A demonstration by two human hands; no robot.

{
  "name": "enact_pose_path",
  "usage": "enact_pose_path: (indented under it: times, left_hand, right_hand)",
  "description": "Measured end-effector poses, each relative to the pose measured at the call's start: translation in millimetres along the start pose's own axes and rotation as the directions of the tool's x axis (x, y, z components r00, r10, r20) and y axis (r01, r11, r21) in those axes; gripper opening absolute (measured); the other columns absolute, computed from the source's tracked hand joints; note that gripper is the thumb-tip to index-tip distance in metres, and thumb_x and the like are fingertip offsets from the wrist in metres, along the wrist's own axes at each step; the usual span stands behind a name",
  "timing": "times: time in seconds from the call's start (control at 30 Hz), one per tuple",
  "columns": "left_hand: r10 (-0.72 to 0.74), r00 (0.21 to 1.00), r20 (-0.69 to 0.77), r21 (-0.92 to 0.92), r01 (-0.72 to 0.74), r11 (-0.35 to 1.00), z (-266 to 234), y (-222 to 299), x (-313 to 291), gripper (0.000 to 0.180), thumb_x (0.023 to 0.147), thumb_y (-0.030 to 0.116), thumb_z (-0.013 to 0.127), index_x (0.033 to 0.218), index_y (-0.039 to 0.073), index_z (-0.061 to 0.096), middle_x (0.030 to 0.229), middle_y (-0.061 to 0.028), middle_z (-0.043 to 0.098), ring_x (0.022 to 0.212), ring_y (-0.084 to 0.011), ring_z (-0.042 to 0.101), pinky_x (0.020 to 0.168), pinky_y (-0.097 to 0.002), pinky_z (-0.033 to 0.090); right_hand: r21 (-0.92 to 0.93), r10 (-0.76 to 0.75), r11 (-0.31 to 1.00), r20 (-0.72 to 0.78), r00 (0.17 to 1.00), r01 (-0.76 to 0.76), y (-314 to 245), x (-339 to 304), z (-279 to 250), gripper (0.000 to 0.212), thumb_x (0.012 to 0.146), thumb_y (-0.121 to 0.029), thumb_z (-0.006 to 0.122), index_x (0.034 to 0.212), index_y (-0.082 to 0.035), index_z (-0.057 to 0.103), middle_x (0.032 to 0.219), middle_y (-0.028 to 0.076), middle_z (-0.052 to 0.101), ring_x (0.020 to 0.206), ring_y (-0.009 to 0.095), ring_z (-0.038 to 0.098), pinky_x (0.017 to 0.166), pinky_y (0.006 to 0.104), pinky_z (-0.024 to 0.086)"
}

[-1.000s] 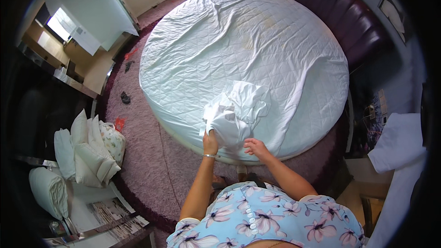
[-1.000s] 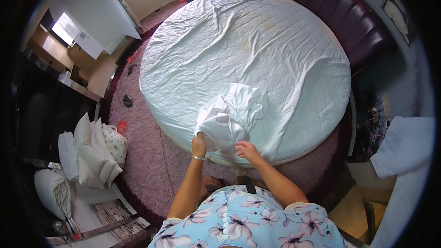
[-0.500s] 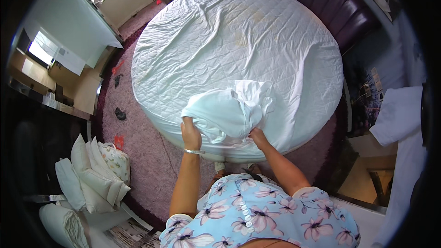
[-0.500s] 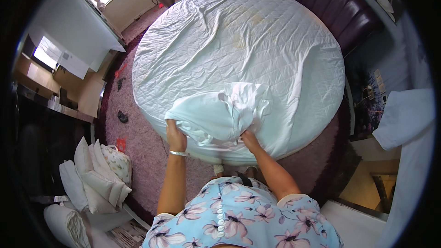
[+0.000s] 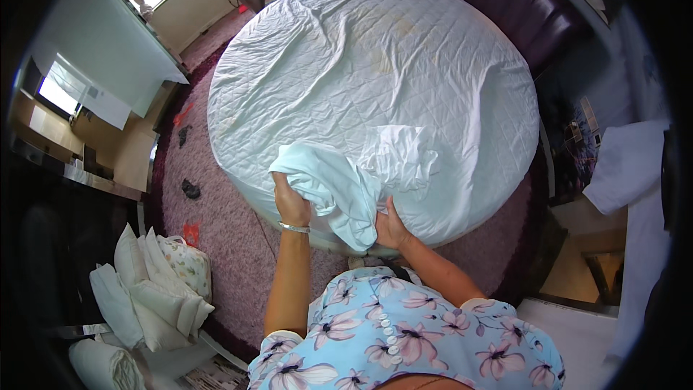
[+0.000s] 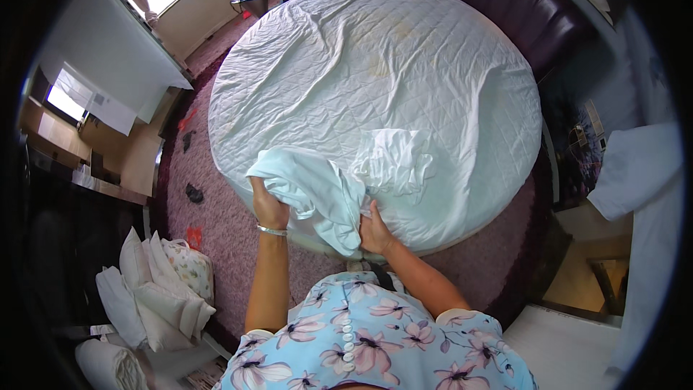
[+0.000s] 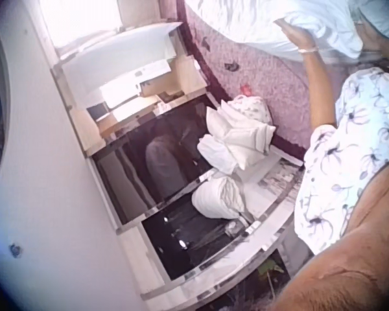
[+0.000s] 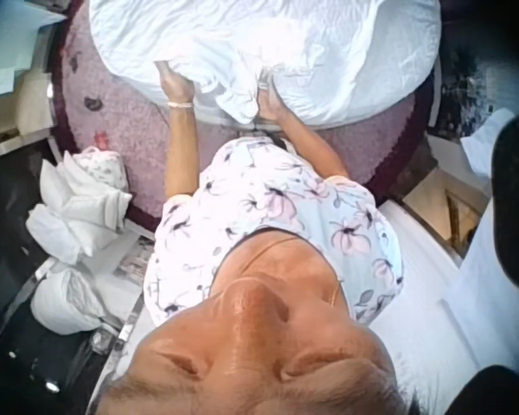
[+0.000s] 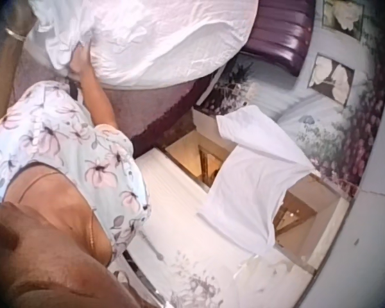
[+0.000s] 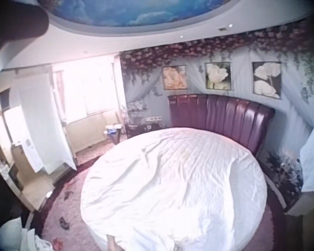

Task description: The person folds a white pillow on a round table, then picks up a white cloth and folds it into a compact rectangle. The person places the folded cloth on the table and continues folding another white cloth.

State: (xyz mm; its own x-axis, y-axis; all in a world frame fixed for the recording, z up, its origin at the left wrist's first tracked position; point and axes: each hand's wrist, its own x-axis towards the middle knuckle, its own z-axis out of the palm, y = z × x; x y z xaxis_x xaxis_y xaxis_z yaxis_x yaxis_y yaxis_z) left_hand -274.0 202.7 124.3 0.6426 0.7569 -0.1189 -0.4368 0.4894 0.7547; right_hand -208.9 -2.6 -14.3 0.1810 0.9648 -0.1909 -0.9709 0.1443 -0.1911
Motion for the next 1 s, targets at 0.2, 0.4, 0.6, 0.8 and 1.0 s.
enact_pose_path:
  times: [0.2,0.4,0.6,0.8,1.0]
  left_hand:
    - [-0.010,1.000,0.008,-0.027,0.010,1.000,9,-5,10,0.045,0.096,0.036,0.034,0.117,-0.001,0.048,0.108,-0.0085,0.057,0.095,-0.0189,0.056,0.084,-0.0303,0.044]
    - [0.201,0.975,0.098,0.864,-0.184,0.469,-51,-46,36,0.052,0.089,0.028,0.054,0.126,-0.005,0.041,0.114,-0.0154,0.054,0.095,-0.0223,0.056,0.084,-0.0305,0.043]
    - [-0.185,0.876,0.446,0.859,-0.360,0.365,-52,-80,-22,0.064,0.071,0.022,0.071,0.124,0.000,0.044,0.120,-0.0207,0.048,0.111,-0.0326,0.048,0.090,-0.0373,0.042]
    - [-0.016,0.852,0.523,0.809,-0.490,0.326,-50,-96,-46,0.031,0.079,0.017,0.063,0.105,0.000,0.057,0.107,-0.0168,0.057,0.100,-0.0304,0.056,0.086,-0.0370,0.044]
    - [0.058,0.931,0.361,0.753,-0.327,0.571,-28,-48,-15,0.017,0.083,0.014,0.060,0.092,0.001,0.061,0.085,-0.0097,0.062,0.074,-0.0211,0.060,0.071,-0.0300,0.046]
  right_hand:
    - [-0.627,-0.244,0.779,-0.257,0.935,0.031,9,3,-4,0.038,0.088,-0.024,0.052,0.117,0.000,0.050,0.110,0.009,0.058,0.098,0.019,0.057,0.086,0.0327,0.045]
    - [-0.374,-0.505,0.854,-0.430,0.748,0.361,-65,12,21,0.028,0.084,-0.010,0.055,0.108,0.006,0.052,0.099,0.013,0.061,0.088,0.022,0.061,0.079,0.0334,0.049]
    - [-0.306,-0.449,0.891,-0.487,0.749,0.336,-68,17,46,0.029,0.088,-0.012,0.050,0.109,0.008,0.050,0.103,0.014,0.058,0.092,0.023,0.059,0.082,0.0349,0.048]
    - [-0.270,-0.388,0.917,-0.424,0.819,0.294,-53,24,72,0.030,0.090,-0.013,0.046,0.111,0.008,0.050,0.106,0.015,0.058,0.095,0.023,0.058,0.085,0.0351,0.047]
    - [-0.106,-0.342,0.939,-0.398,0.851,0.328,-78,24,75,0.033,0.092,-0.019,0.044,0.114,0.005,0.049,0.113,0.014,0.057,0.104,0.025,0.055,0.093,0.0393,0.043]
